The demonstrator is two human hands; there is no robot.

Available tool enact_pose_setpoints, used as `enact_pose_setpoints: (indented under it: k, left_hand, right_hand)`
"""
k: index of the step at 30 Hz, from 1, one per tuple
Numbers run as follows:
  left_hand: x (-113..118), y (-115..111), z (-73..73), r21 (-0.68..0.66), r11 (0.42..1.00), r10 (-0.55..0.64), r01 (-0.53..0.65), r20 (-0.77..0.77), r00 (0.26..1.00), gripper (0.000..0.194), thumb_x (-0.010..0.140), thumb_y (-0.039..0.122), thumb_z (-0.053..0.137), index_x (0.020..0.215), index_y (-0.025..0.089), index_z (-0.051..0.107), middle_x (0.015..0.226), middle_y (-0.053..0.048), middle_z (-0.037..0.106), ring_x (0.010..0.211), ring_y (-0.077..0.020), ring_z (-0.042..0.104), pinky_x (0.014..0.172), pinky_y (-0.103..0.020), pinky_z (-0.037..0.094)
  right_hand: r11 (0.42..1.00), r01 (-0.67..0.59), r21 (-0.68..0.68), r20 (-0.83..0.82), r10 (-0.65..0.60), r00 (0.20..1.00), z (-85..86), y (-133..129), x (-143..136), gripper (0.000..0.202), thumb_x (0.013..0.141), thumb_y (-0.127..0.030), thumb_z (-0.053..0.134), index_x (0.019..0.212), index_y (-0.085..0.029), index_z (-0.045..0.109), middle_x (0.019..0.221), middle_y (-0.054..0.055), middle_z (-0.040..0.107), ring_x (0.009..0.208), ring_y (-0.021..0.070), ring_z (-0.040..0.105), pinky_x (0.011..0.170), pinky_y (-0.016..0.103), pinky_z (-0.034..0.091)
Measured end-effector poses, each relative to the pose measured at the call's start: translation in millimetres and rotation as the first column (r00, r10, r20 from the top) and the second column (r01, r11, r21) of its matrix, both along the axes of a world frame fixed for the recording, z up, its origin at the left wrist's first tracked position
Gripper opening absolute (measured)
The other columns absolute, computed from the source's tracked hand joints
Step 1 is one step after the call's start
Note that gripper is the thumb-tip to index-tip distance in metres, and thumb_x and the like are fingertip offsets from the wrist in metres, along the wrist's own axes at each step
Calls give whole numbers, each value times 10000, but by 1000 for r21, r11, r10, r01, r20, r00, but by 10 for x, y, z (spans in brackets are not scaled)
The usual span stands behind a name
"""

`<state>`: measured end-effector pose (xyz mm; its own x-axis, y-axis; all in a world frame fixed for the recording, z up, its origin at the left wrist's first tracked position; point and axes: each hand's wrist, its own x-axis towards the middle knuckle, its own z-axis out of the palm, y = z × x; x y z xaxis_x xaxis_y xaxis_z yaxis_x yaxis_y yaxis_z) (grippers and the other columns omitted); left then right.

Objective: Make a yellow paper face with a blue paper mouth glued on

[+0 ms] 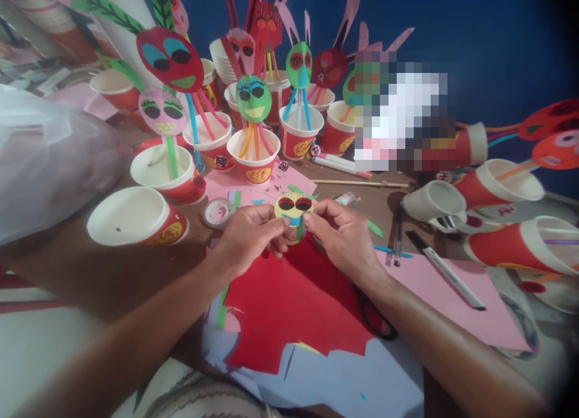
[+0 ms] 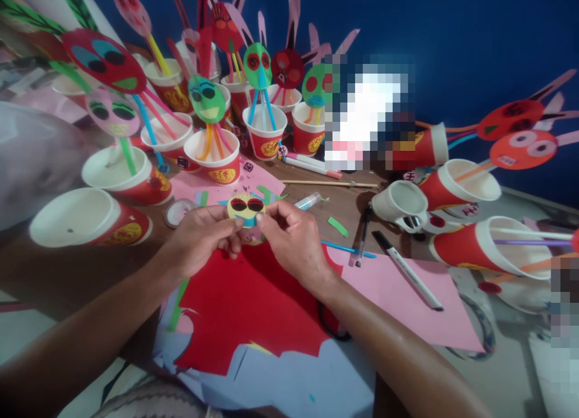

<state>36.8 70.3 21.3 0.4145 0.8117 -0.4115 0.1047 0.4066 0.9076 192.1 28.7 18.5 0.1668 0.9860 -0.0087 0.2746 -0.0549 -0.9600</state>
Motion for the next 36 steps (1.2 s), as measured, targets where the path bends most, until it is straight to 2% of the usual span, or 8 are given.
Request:
enact_pose_setpoints:
  k: [5,8,13,18,21,26,30,36]
  left_hand:
    - [-2,-17,-1,59,998,-3,5,-31,1000,148,712,251,599,598,157,594,489,9,598,392,-94,510,395,-209,364]
    - [1,-14,-6,46,999,6,-5,-20,1000,131,713,239,590,610,158,595,499,9,603,384,-93,508,386,-209,343]
    - [-3,8,4,23,1000,12,-12,-6,1000,160,723,250,572,597,153,584,453,16,573,362,-95,506,371,-205,307]
    - [-21,14,-1,38,999,26,-26,1,1000,168,735,269,570,616,151,581,489,13,593,367,-89,507,372,-200,301]
    - [-26,14,-10,48,998,38,-38,-6,999,184,732,281,578,600,155,565,453,25,565,356,-86,493,366,-194,293]
    - [-25,3,10,53,998,40,-40,-12,999,164,733,270,560,622,150,581,459,23,569,365,-83,496,363,-182,285]
    - [-29,-16,44,49,999,9,-9,1,1000,192,730,289,572,610,140,581,459,13,575,360,-85,501,360,-182,278]
    - [-23,-31,61,37,999,-17,15,42,999,210,733,310,548,632,134,601,549,-13,619,379,-87,508,369,-191,305]
  right_hand:
    - [996,20,-86,-50,-24,998,36,-9,-9,186,773,-240,570,602,-185,525,563,-57,452,528,84,390,525,222,333]
    - [998,3,-70,-83,-9,997,44,-14,-2,217,795,-249,555,590,-185,523,546,-63,434,511,79,366,519,219,324]
    - [999,-37,18,-142,40,989,2,-1,43,298,865,-346,497,631,-183,586,610,-26,519,599,111,464,582,237,372]
    - [999,-15,-32,-248,7,969,-48,3,49,360,897,-413,438,688,-182,620,624,-7,550,629,133,525,585,244,404]
    - [999,-34,-29,-209,28,977,-21,-1,24,342,888,-405,458,674,-177,597,642,-7,549,619,123,497,584,238,394]
    - [997,-60,-42,-196,50,979,26,6,-39,190,805,-338,568,699,-181,587,630,-22,540,594,116,481,589,232,406]
    - [998,-31,-49,-194,21,981,0,13,-60,197,779,-296,567,614,-190,546,585,-33,517,563,110,465,556,223,392]
    - [1000,-17,-19,-222,12,975,-25,-5,-58,221,782,-287,551,584,-194,524,541,-50,500,516,100,452,509,216,365]
